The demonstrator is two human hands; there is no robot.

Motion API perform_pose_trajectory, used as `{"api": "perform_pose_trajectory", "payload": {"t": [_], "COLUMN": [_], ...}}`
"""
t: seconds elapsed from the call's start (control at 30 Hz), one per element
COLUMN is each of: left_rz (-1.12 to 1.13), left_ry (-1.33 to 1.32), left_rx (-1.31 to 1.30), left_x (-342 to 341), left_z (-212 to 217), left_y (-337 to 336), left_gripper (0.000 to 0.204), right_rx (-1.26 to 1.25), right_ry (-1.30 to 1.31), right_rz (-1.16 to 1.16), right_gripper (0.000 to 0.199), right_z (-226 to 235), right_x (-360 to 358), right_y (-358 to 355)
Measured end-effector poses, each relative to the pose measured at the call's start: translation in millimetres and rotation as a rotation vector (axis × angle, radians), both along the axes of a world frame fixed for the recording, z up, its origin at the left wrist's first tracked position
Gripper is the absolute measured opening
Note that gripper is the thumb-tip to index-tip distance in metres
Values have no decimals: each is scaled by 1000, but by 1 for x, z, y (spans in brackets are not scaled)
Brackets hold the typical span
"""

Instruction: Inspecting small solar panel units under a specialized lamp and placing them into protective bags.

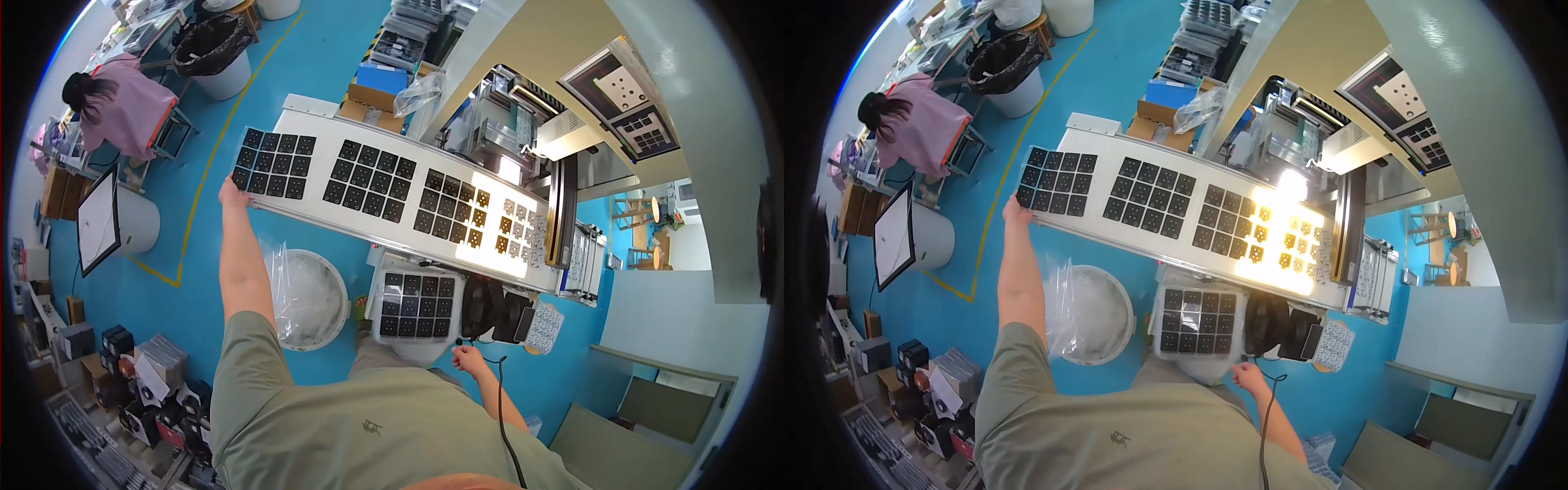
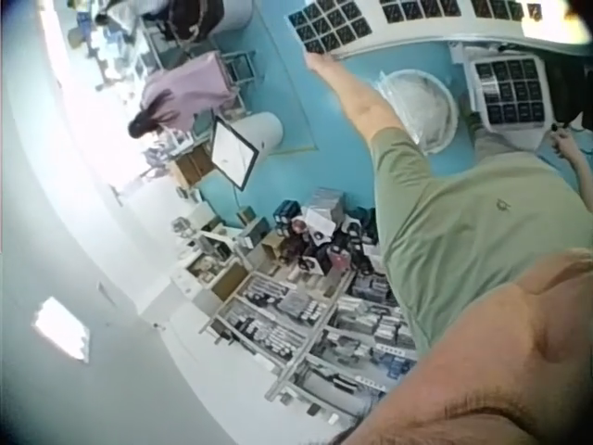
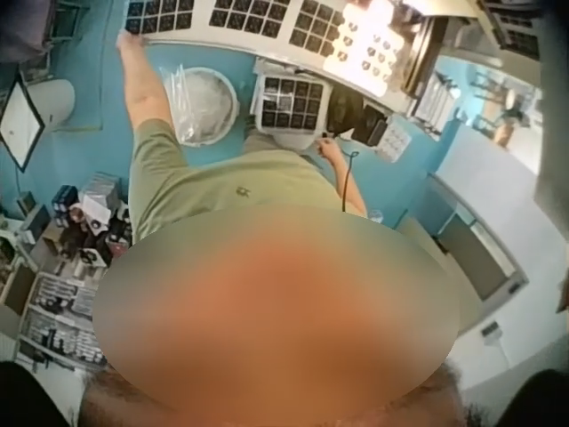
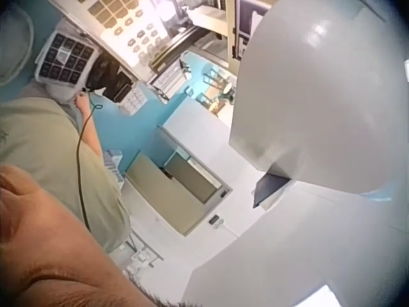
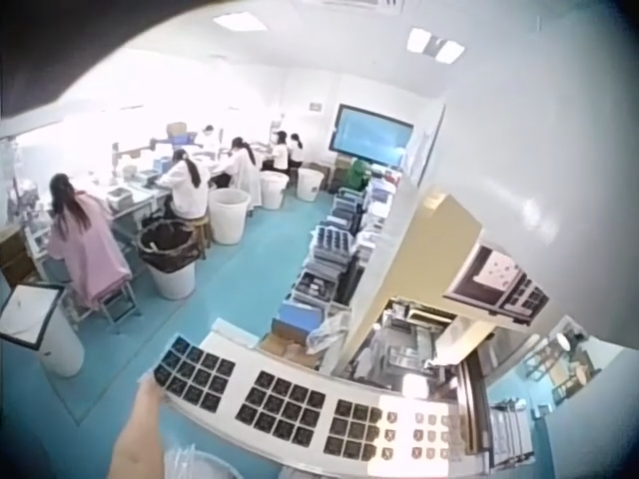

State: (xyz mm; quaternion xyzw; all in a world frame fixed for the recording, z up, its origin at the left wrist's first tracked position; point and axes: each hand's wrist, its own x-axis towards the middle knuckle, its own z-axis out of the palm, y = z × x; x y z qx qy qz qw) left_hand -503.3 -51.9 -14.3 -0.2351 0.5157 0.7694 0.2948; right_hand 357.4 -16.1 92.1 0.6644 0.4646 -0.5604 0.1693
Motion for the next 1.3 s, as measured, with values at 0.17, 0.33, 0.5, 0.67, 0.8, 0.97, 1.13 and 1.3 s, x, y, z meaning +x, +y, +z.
{"api": "perform_pose_trajectory", "payload": {"t": [0.17,0.33,0.5,0.67,0.8,0.97,1.13,1.3], "left_rz": [-57,-64,-8,103,0,-146,-206,-206], "left_ry": [67,135,127,121,187,448,774,1107], "left_rx": [-15,-85,-112,-191,-433,-780,-1042,-1110], "left_x": [-13,-11,-14,-20,-17,-3,46,157], "left_z": [-5,-11,-13,-18,-20,-20,5,43], "left_y": [21,35,38,40,32,23,11,7], "left_gripper": [34,30,28,32,40,49,53,55], "right_rx": [-39,-20,-4,17,20,1,5,12], "right_ry": [-29,-32,-32,-37,-11,-30,-2,5], "right_rz": [-36,-56,-45,-49,-53,-52,-44,-10], "right_gripper": [35,35,35,34,33,32,32,33], "right_z": [6,12,14,14,13,8,2,-2], "right_x": [-2,-5,-14,-21,-19,-16,-15,-11], "right_y": [-8,-5,4,10,10,7,4,-2]}}
